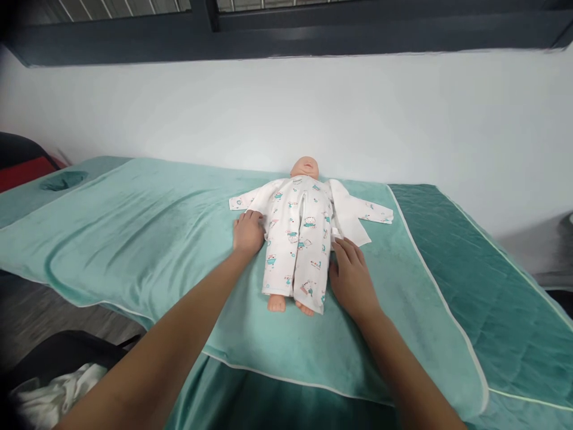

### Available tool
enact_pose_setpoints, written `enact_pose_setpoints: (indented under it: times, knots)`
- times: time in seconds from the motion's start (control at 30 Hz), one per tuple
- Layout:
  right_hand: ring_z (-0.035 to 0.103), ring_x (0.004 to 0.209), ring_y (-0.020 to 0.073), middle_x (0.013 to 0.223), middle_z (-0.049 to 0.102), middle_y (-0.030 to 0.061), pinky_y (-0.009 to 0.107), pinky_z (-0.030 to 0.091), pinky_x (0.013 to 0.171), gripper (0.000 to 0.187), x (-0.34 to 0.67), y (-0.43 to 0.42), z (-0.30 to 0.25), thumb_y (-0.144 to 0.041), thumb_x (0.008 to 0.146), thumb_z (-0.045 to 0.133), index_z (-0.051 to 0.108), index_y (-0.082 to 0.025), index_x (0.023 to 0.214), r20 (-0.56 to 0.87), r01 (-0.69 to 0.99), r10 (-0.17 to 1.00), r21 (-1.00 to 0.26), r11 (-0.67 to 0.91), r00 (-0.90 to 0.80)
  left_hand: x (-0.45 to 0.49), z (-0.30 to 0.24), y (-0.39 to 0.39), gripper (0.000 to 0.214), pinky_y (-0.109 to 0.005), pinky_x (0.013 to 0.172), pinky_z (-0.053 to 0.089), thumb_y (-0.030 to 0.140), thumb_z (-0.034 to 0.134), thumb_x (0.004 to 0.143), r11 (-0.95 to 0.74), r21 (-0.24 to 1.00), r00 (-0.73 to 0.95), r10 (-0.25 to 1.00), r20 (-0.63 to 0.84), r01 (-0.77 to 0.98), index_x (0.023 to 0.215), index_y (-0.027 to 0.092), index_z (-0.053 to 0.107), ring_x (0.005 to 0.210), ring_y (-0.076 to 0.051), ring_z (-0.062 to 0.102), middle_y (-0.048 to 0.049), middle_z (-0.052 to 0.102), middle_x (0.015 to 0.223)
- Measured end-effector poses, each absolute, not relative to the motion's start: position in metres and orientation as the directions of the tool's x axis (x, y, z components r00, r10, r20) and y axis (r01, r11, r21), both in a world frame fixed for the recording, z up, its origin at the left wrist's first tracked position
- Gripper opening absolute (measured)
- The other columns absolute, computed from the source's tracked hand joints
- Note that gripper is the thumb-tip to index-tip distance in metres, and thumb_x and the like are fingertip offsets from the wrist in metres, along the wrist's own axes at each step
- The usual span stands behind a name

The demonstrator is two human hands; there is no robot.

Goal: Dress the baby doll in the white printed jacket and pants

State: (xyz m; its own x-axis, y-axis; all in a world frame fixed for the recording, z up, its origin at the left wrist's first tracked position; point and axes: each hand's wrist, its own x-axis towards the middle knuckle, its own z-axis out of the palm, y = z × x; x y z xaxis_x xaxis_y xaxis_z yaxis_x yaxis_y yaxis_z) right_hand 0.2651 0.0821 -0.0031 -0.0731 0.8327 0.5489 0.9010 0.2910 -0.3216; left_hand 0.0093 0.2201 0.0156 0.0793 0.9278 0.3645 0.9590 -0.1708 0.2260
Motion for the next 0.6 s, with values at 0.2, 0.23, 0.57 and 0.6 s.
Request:
enact_pose_setpoints:
  times: [0.2, 0.23, 0.57, 0.6]
  knots:
    - [0.045, 0.136, 0.0305, 0.137, 0.058, 0.0153, 0.052, 0.036, 0.115, 0.046, 0.265, 0.118, 0.005, -0.023, 0.091, 0.051, 0.057, -0.017, 0.136, 0.460, 0.874, 0.836, -0.216, 0.434, -0.301, 0.014, 0.025, 0.210, 0.030, -0.042, 0.094, 0.040, 0.027, 0.037, 0.098, -0.247, 0.179, 0.164, 0.909, 0.384, 0.952, 0.115, 0.023, 0.061, 0.113, -0.026, 0.054, -0.0088, 0.063, 0.122]
    - [0.047, 0.134, 0.0302, 0.136, 0.060, 0.0151, 0.052, 0.036, 0.115, 0.045, 0.266, 0.120, 0.005, -0.024, 0.090, 0.052, 0.059, -0.017, 0.135, 0.448, 0.866, 0.831, -0.210, 0.455, -0.328, 0.014, 0.028, 0.208, 0.030, -0.042, 0.096, 0.039, 0.028, 0.037, 0.098, -0.297, 0.160, 0.222, 0.903, 0.368, 0.941, 0.115, 0.023, 0.062, 0.115, -0.026, 0.054, -0.0090, 0.063, 0.124]
    - [0.049, 0.134, 0.0292, 0.137, 0.061, 0.0108, 0.050, 0.040, 0.112, 0.041, 0.271, 0.126, -0.004, -0.027, 0.091, 0.054, 0.062, -0.021, 0.131, 0.424, 0.820, 0.812, -0.231, 0.524, -0.400, 0.013, 0.027, 0.170, 0.037, -0.048, 0.125, 0.016, 0.032, 0.053, 0.090, -0.742, 0.095, 0.694, 0.658, 0.292, 0.663, 0.125, 0.024, 0.065, 0.135, -0.027, 0.046, -0.0098, 0.063, 0.132]
    - [0.049, 0.134, 0.0290, 0.138, 0.061, 0.0102, 0.049, 0.041, 0.112, 0.042, 0.270, 0.126, -0.003, -0.028, 0.092, 0.053, 0.062, -0.021, 0.132, 0.423, 0.816, 0.812, -0.236, 0.527, -0.402, 0.014, 0.027, 0.168, 0.039, -0.046, 0.126, 0.016, 0.033, 0.053, 0.090, -0.757, 0.112, 0.705, 0.644, 0.298, 0.644, 0.127, 0.024, 0.063, 0.138, -0.026, 0.044, -0.0097, 0.061, 0.135]
